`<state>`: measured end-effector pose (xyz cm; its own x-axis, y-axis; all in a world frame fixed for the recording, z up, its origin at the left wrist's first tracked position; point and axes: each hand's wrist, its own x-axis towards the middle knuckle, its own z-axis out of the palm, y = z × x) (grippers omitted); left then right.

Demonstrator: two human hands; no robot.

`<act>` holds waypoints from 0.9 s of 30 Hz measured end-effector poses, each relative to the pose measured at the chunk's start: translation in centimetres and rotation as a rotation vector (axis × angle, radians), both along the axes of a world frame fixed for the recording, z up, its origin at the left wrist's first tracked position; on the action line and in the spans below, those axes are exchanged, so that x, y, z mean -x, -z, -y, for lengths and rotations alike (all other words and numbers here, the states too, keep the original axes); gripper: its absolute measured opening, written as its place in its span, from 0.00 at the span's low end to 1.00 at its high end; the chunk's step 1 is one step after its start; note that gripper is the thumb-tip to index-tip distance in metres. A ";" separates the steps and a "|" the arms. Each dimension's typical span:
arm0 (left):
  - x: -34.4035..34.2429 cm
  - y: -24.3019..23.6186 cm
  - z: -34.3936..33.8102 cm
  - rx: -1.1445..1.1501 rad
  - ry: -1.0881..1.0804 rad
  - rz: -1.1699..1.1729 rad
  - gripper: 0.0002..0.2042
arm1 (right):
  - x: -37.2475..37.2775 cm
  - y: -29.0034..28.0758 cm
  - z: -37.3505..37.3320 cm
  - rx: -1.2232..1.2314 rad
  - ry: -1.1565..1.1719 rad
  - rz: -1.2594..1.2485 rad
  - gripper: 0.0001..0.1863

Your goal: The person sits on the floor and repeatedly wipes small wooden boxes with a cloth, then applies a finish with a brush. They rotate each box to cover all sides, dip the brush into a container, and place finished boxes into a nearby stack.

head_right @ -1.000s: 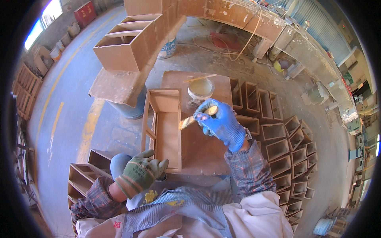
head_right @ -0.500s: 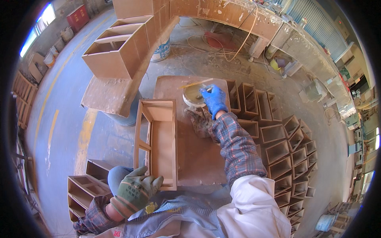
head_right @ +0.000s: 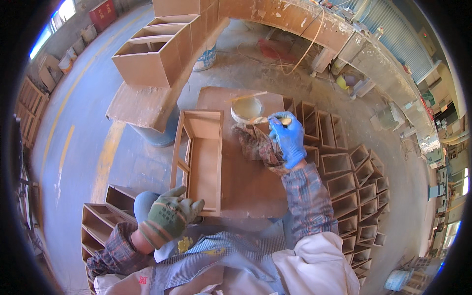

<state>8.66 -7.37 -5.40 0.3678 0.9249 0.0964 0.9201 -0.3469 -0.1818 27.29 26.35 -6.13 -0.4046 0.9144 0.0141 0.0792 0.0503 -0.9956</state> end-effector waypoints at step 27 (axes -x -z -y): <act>-0.1 0.2 0.2 0.064 -0.018 0.101 0.18 | 1.3 -2.1 7.0 -0.085 -0.296 -0.130 0.12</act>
<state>8.75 -7.56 -5.60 0.3425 0.9367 0.0727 0.9388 -0.3381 -0.0664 26.02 19.32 -4.05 -0.6422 0.7509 0.1540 -0.0790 0.1350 -0.9877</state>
